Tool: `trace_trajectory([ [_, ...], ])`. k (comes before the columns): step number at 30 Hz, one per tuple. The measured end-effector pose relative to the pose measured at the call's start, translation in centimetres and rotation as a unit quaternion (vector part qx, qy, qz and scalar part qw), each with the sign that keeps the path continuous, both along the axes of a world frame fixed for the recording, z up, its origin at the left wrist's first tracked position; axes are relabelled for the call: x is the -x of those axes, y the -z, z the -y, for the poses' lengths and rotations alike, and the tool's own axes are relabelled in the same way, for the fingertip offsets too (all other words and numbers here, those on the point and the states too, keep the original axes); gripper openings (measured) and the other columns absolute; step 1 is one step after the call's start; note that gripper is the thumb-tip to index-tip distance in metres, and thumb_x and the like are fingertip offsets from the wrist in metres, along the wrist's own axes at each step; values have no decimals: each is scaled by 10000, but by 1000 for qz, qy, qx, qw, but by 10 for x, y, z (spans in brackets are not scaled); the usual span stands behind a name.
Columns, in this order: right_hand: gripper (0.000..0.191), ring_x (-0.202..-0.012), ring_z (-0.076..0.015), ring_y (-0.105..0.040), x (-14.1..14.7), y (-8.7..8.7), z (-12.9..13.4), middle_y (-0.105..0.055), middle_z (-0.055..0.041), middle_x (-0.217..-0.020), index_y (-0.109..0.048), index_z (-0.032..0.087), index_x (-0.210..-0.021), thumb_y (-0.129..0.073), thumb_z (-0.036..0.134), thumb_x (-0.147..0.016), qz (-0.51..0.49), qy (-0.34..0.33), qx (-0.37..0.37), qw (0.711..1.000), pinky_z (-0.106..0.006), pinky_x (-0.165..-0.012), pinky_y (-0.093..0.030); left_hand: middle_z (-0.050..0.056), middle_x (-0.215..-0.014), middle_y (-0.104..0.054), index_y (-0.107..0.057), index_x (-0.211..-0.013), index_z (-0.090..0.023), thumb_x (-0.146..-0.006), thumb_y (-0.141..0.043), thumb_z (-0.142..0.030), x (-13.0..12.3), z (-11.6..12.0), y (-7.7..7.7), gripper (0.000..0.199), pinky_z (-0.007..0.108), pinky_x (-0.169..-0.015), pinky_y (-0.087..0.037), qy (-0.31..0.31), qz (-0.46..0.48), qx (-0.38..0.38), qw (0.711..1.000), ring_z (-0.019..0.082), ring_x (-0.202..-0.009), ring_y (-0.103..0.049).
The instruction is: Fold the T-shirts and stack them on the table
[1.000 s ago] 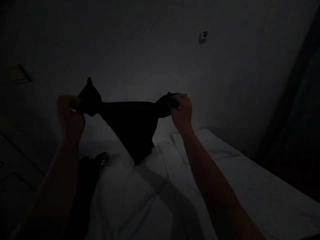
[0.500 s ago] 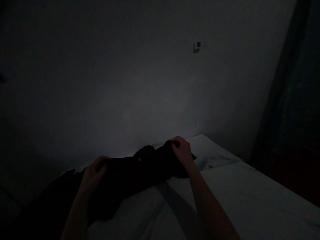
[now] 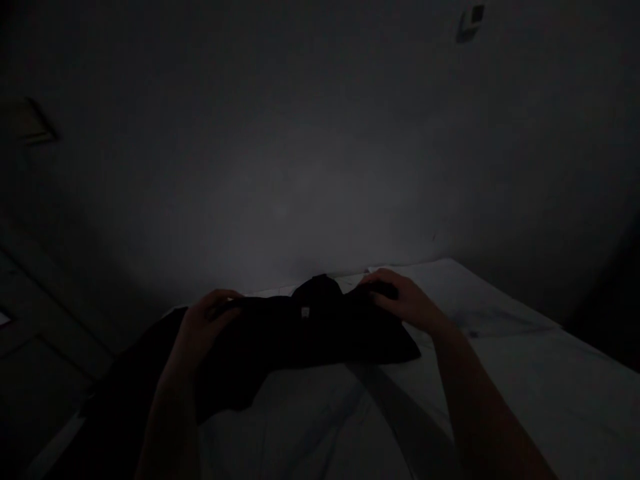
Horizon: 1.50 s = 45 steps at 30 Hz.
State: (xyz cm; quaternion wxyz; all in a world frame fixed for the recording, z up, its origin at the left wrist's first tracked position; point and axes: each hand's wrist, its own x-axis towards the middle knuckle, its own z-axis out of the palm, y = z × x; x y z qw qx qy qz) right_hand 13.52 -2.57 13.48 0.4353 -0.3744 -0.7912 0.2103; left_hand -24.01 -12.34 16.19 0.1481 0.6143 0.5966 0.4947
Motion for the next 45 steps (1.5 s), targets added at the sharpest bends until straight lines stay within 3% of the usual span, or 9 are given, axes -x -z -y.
trace_trajectory([
  [3,312,-815,-241,-662,-3,1,-2,-712,-60,-856,-741,241,-852,-671,520,-731,14,-17,36,999,-369,-780,-518,-5,-835,-688,-710,-897,-241,-714,-675,-365,-2,6,-1,224,307,-809,-512,19,-1,-15,1000,180,-820,-635],
  [8,428,-696,-246,-649,2,4,-5,-707,-55,-728,-728,243,-753,-665,662,-696,-51,77,50,995,-366,-664,-521,2,-777,-656,-687,-761,-231,-730,-642,-318,-6,11,-5,102,310,-821,-486,63,-26,-34,997,176,-787,-598],
  [12,423,-711,-251,-654,8,3,-4,-720,-48,-743,-729,252,-752,-645,664,-710,-67,128,16,989,-365,-671,-511,15,-818,-607,-645,-726,-228,-702,-652,-348,-8,9,-10,122,294,-788,-473,24,-41,-92,995,182,-818,-560],
  [15,395,-696,-240,-643,13,2,-3,-710,-39,-718,-721,251,-745,-635,636,-739,-72,144,-2,987,-354,-662,-499,1,-778,-614,-614,-706,-231,-715,-617,-391,-7,6,-11,160,288,-771,-481,-22,-45,-62,997,181,-789,-563],
  [25,380,-665,-208,-605,17,-2,3,-623,-13,-629,-648,220,-673,-581,575,-791,-49,109,34,992,-311,-635,-460,23,-786,-744,-722,-768,-214,-685,-590,-589,6,-6,-2,406,334,-774,-524,-75,-46,59,994,260,-822,-680],
  [33,250,-844,-258,-670,20,4,0,-741,-59,-875,-706,249,-820,-559,452,-813,-25,75,-10,997,-388,-825,-496,5,-732,-746,-701,-712,-247,-687,-567,-577,18,-15,14,357,316,-719,-526,-101,-85,-15,991,251,-762,-691],
  [37,219,-826,-243,-673,21,-23,12,-736,-57,-872,-697,249,-852,-558,414,-815,-23,64,-32,997,-376,-809,-505,-3,-783,-752,-692,-763,-262,-693,-586,-537,21,0,4,303,312,-746,-537,-84,-75,-42,993,243,-788,-701],
  [41,185,-804,-204,-654,28,-73,48,-725,-39,-864,-688,251,-854,-559,383,-867,-6,71,-92,993,-320,-776,-478,-2,-812,-734,-656,-832,-275,-772,-545,-529,15,29,-29,284,308,-700,-524,-175,-74,-114,975,238,-777,-693],
  [45,154,-793,-188,-653,23,-109,48,-729,-7,-841,-719,260,-857,-659,394,-807,133,-79,-54,986,-280,-731,-460,0,-861,-735,-646,-914,-294,-830,-498,-511,23,36,-65,276,289,-669,-494,-185,-156,-158,957,235,-797,-693],
])
